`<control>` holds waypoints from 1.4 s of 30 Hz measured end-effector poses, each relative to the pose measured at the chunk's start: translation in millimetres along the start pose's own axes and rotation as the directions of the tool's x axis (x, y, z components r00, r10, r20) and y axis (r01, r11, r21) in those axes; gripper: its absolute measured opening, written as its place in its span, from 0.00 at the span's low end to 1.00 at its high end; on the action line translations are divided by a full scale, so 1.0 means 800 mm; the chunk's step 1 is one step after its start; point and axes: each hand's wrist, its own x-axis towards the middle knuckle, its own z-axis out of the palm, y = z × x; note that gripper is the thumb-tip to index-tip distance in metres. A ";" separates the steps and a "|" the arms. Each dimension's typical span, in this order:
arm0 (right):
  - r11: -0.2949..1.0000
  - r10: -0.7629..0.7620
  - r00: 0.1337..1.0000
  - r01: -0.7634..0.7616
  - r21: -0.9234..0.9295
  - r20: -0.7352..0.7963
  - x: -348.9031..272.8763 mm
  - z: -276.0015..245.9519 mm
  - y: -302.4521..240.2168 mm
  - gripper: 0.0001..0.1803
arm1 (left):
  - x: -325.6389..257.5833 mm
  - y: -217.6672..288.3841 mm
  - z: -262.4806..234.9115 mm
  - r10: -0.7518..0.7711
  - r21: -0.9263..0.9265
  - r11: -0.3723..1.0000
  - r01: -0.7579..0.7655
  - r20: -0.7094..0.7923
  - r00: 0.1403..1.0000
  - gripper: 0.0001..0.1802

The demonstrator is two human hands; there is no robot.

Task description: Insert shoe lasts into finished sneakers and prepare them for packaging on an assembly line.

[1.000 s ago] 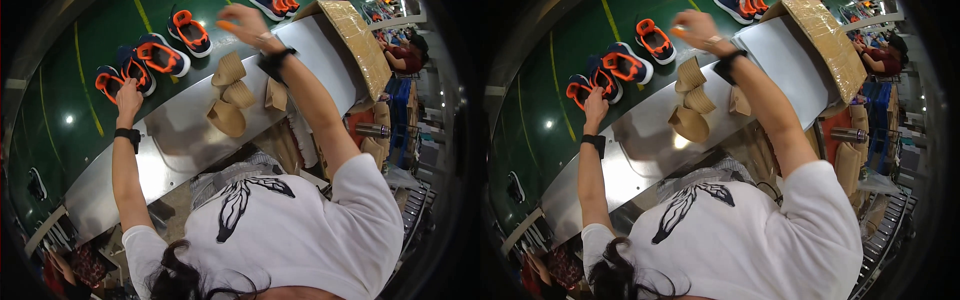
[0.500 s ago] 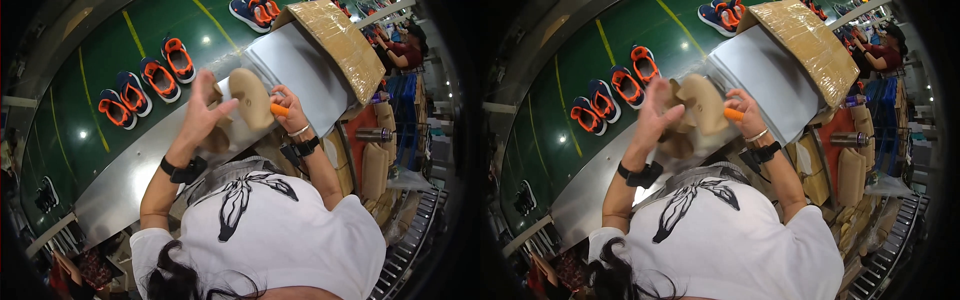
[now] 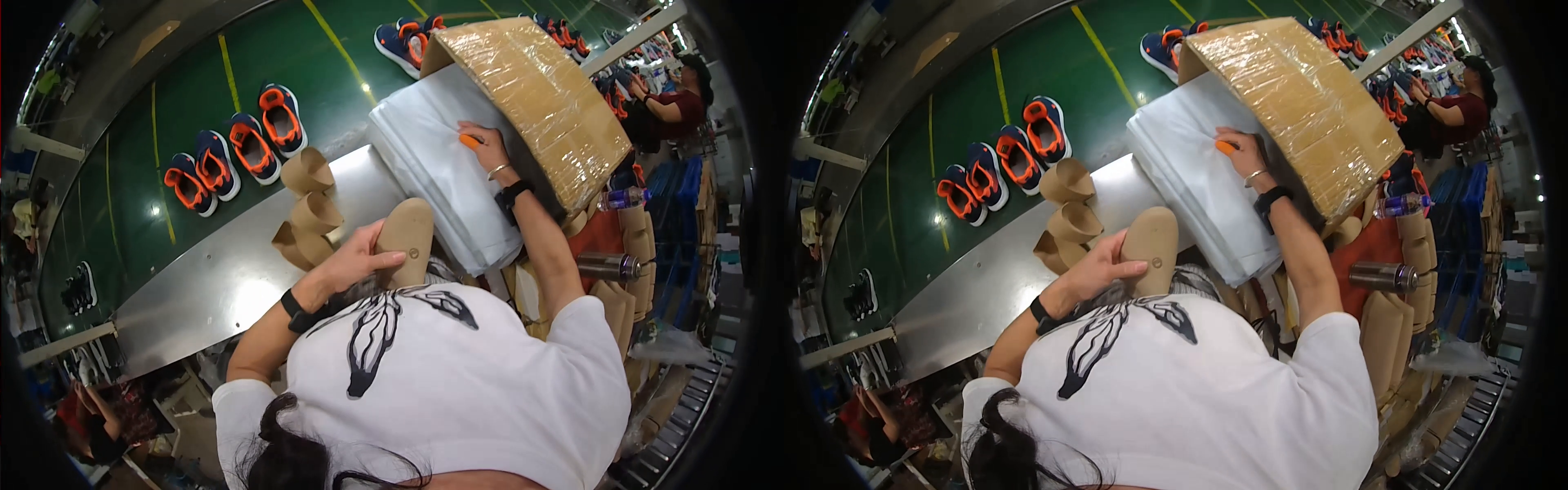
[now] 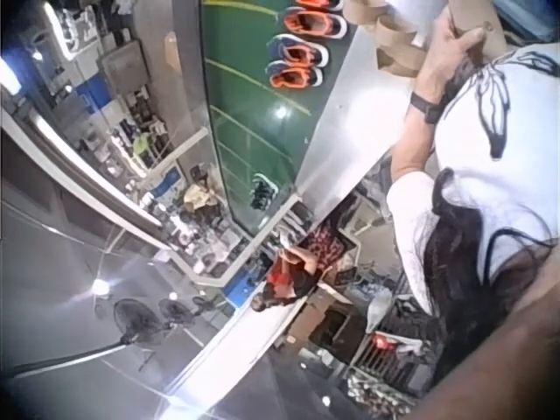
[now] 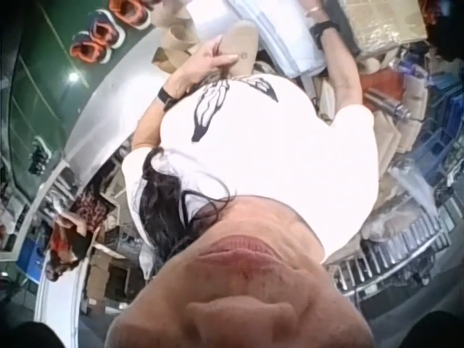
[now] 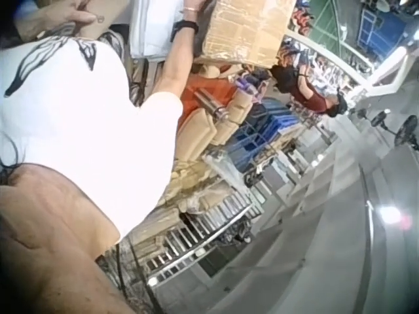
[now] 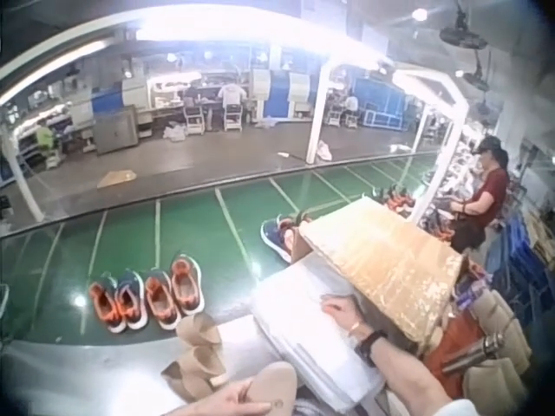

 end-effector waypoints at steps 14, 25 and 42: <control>0.708 -0.699 0.710 0.669 -0.226 -0.087 0.047 0.085 -0.337 0.30 | 0.078 0.100 -0.028 0.691 0.725 0.471 -0.502 0.050 0.721 0.29; 0.806 -0.455 0.694 0.587 0.074 -0.558 0.052 0.104 -0.405 0.43 | 0.052 0.069 -0.002 0.130 0.047 0.988 -0.146 0.250 0.960 0.34; 0.883 -0.469 0.882 0.469 -0.020 -0.035 0.089 0.211 -0.423 0.22 | -0.022 0.093 -0.077 0.792 0.511 0.609 -0.607 -0.347 0.502 0.35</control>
